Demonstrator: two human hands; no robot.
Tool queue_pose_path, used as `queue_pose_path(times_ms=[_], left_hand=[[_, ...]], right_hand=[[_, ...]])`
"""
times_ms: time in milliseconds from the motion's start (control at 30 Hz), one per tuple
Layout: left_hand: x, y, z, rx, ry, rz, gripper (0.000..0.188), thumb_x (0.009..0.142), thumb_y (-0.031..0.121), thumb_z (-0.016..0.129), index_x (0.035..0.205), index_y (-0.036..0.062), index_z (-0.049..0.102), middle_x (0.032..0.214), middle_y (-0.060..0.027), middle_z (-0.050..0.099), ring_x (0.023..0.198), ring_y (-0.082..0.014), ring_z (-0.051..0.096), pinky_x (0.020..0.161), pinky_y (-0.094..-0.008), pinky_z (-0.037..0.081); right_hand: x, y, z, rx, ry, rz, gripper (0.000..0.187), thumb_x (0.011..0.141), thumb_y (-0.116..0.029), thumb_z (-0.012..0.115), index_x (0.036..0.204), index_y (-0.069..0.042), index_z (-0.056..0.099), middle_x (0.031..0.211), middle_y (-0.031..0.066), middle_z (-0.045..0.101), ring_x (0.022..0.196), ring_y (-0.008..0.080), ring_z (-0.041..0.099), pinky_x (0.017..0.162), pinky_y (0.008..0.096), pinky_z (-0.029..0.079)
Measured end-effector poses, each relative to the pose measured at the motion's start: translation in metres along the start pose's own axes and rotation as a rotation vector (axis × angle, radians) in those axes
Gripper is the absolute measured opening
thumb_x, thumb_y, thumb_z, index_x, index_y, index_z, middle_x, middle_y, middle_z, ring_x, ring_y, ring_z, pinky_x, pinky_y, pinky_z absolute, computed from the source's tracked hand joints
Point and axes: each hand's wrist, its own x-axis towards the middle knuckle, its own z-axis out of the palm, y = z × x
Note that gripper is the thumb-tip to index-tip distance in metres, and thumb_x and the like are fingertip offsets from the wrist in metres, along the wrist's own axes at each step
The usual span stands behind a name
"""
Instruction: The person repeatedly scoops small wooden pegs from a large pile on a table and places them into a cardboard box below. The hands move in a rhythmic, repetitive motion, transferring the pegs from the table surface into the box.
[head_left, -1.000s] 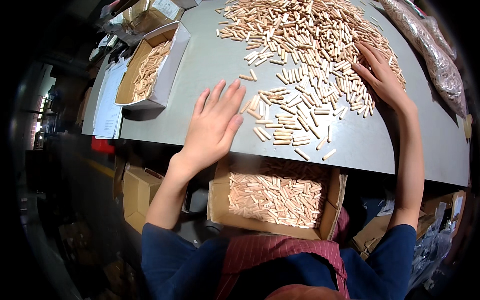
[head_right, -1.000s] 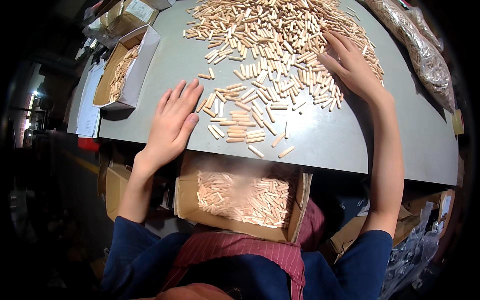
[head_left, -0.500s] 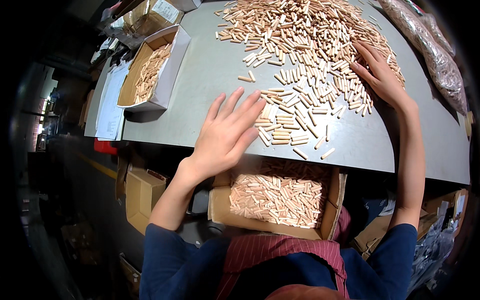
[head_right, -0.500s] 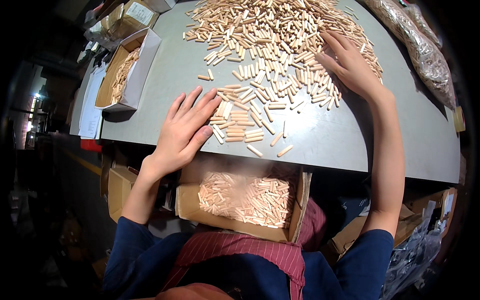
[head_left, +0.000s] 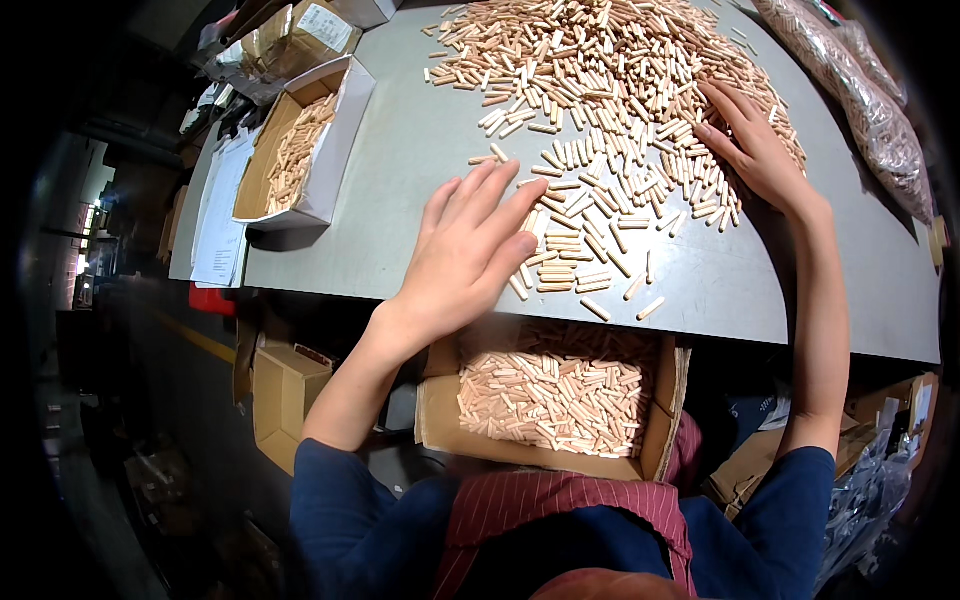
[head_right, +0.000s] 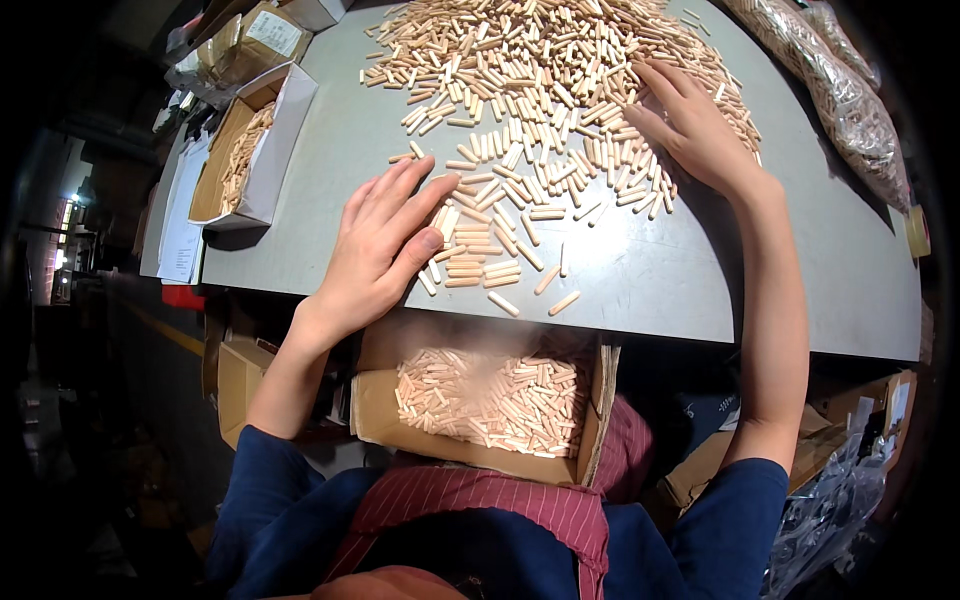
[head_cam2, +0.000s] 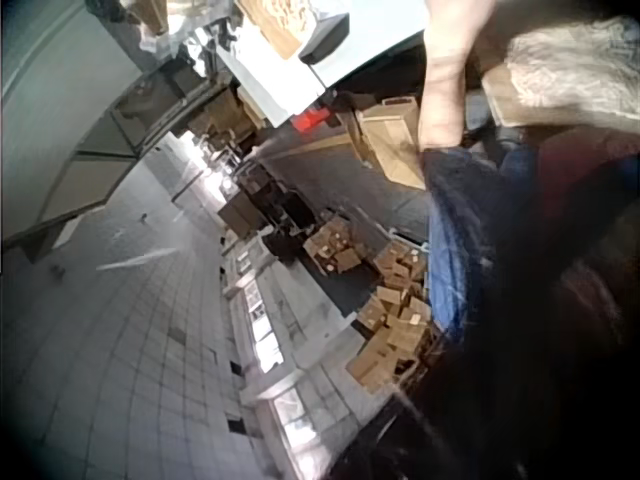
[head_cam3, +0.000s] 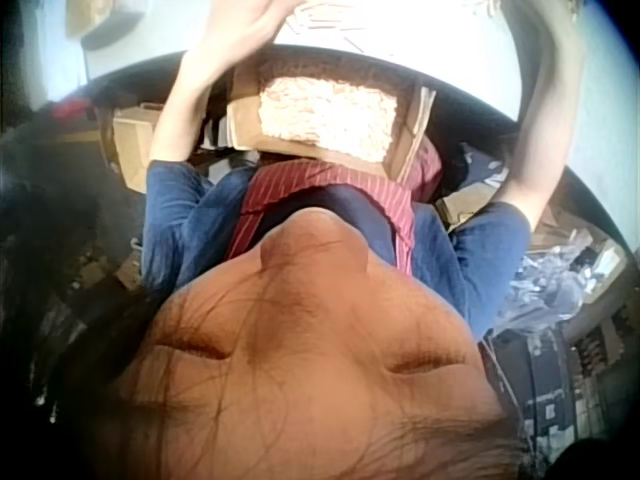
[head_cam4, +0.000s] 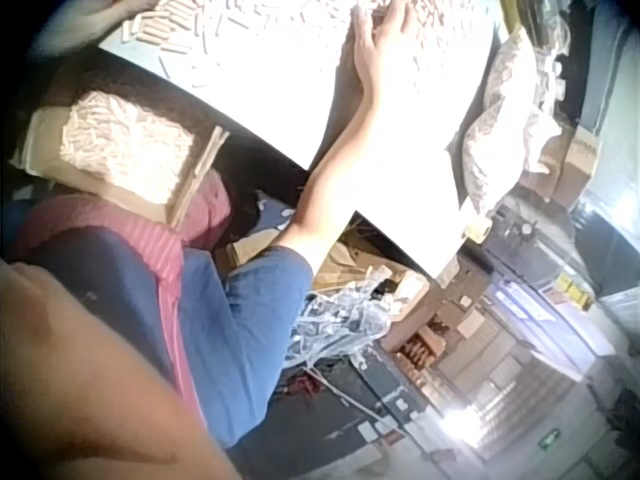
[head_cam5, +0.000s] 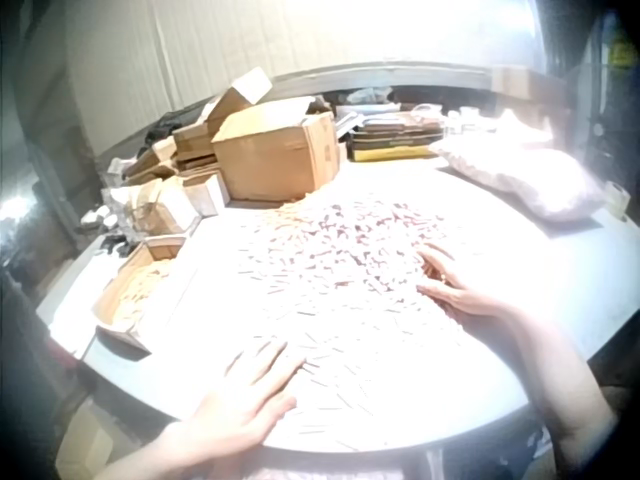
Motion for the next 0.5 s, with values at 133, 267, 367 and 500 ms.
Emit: queue_pose_path(times_ms=[133,267,367,500], left_hand=[[0.001,-0.001,-0.001,-0.052,0.007,-0.014,0.05,0.112,0.032,0.051,0.157,0.0089,0.054,0.164,-0.021,0.047,0.155,-0.0399,0.039,0.127,-0.0502,0.024],[0.002,-0.016,-0.001,-0.313,0.149,-0.083,0.049,0.11,0.028,0.054,0.151,0.0027,0.056,0.159,-0.0272,0.049,0.152,-0.0441,0.04,0.124,-0.0498,0.031],[0.006,-0.023,0.001,-0.373,0.184,-0.193,0.048,0.11,0.027,0.052,0.151,0.0006,0.056,0.159,-0.0268,0.05,0.151,-0.0422,0.042,0.123,-0.046,0.033],[0.017,-0.026,0.0,-0.414,0.112,-0.164,0.048,0.114,0.026,0.049,0.154,-0.0001,0.054,0.158,-0.0208,0.054,0.152,-0.0326,0.045,0.126,-0.04,0.03]], right_hand=[[0.0,-0.003,-0.001,0.009,-0.001,0.004,0.066,0.108,-0.044,0.06,0.157,-0.001,0.049,0.161,0.0215,0.047,0.149,0.0368,0.045,0.124,0.0429,0.036],[0.002,-0.01,-0.004,0.039,-0.014,0.032,0.068,0.108,-0.044,0.061,0.158,0.0,0.047,0.16,0.0215,0.049,0.148,0.0365,0.046,0.124,0.0428,0.036],[-0.001,-0.006,-0.003,0.028,0.002,0.034,0.069,0.107,-0.044,0.061,0.159,-0.001,0.046,0.159,0.0215,0.049,0.147,0.0361,0.047,0.124,0.0427,0.037],[-0.002,-0.011,-0.005,0.034,-0.002,0.046,0.069,0.108,-0.045,0.06,0.159,-0.001,0.046,0.161,0.0204,0.047,0.147,0.0352,0.047,0.123,0.0419,0.038]])
